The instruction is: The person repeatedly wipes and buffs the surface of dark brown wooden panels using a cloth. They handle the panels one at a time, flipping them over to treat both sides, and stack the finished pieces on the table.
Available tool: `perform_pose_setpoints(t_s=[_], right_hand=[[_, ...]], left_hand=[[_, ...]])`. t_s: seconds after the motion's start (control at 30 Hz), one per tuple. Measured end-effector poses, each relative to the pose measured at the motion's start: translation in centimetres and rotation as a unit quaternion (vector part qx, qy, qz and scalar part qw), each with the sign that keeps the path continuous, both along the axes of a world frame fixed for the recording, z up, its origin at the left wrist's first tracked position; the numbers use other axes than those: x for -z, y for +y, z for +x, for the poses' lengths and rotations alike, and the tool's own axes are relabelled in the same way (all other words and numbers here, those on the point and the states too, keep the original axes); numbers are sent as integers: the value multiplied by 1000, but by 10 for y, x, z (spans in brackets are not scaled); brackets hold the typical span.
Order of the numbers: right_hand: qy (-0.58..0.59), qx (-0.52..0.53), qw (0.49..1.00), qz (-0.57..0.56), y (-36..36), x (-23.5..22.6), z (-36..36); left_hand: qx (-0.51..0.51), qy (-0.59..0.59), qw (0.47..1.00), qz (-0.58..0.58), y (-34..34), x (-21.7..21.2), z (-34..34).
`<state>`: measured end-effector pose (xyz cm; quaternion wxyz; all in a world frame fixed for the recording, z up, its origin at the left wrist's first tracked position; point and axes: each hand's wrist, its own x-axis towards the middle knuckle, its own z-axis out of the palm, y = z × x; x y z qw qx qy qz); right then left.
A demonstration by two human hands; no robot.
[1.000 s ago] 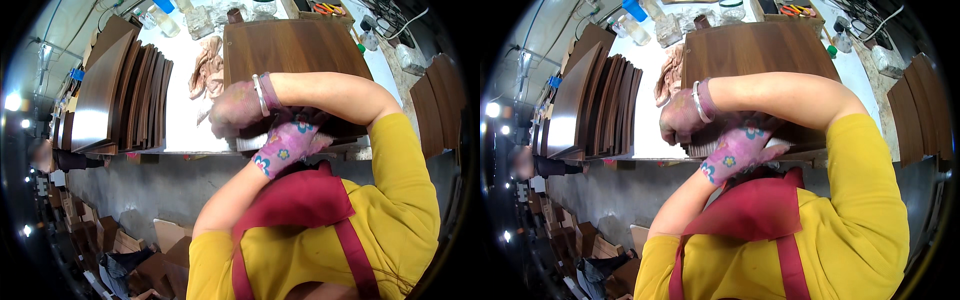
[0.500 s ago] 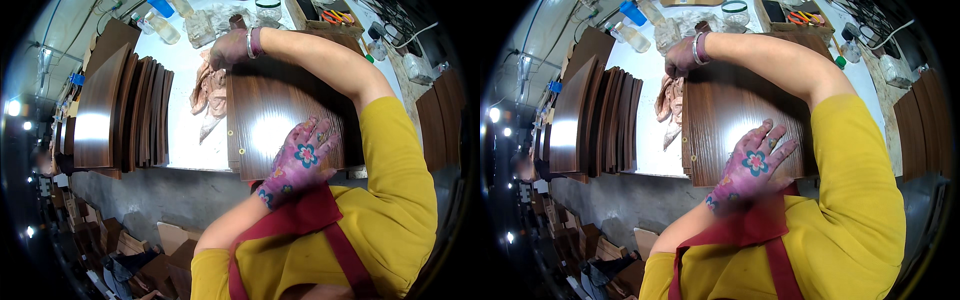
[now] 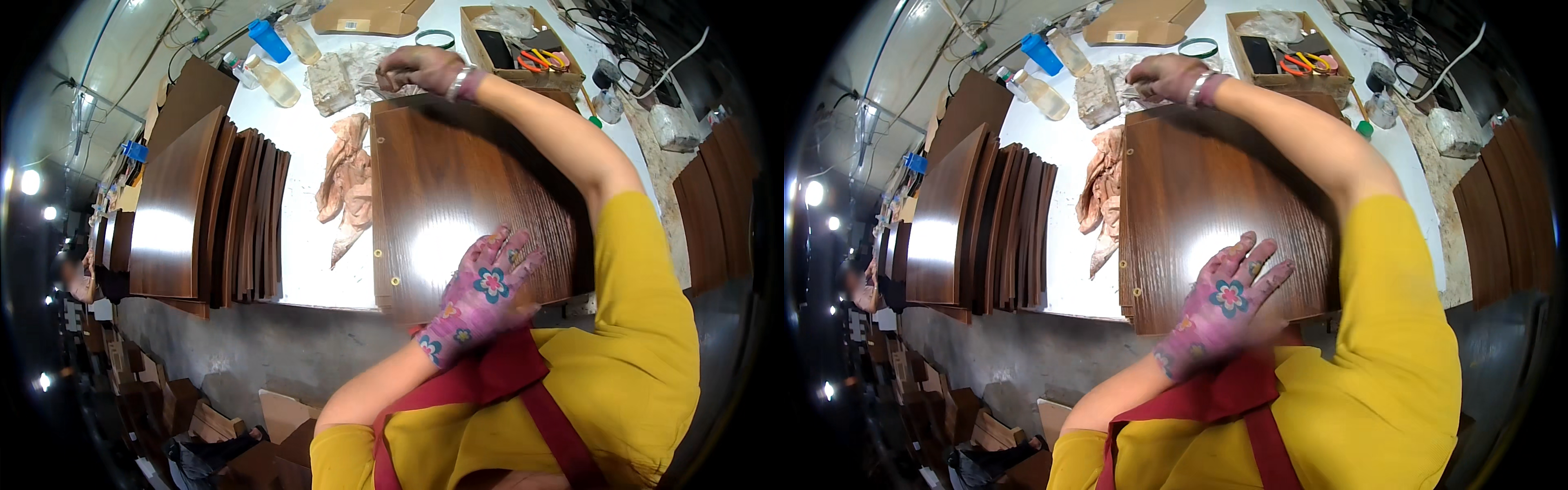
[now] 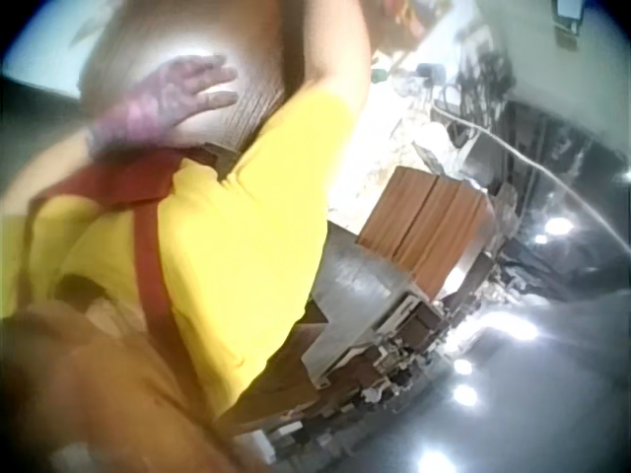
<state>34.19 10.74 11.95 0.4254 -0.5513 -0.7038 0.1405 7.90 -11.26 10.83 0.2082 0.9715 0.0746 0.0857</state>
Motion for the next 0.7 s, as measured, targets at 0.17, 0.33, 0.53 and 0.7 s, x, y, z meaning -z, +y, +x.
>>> perform_pose_setpoints(t_s=[0.17,0.33,0.53,0.7], right_hand=[[336,-32,937,-83,-177,-42,-12],[327,152,922,-139,-372,-33,-44],[364,251,894,-74,-410,3,-109],[186,291,938,-23,-349,6,-104]], left_hand=[[11,-28,999,23,4,-8,-6],[57,47,997,-31,49,-40,15],[-127,9,981,150,177,9,99],[-136,73,986,66,274,1,130]])
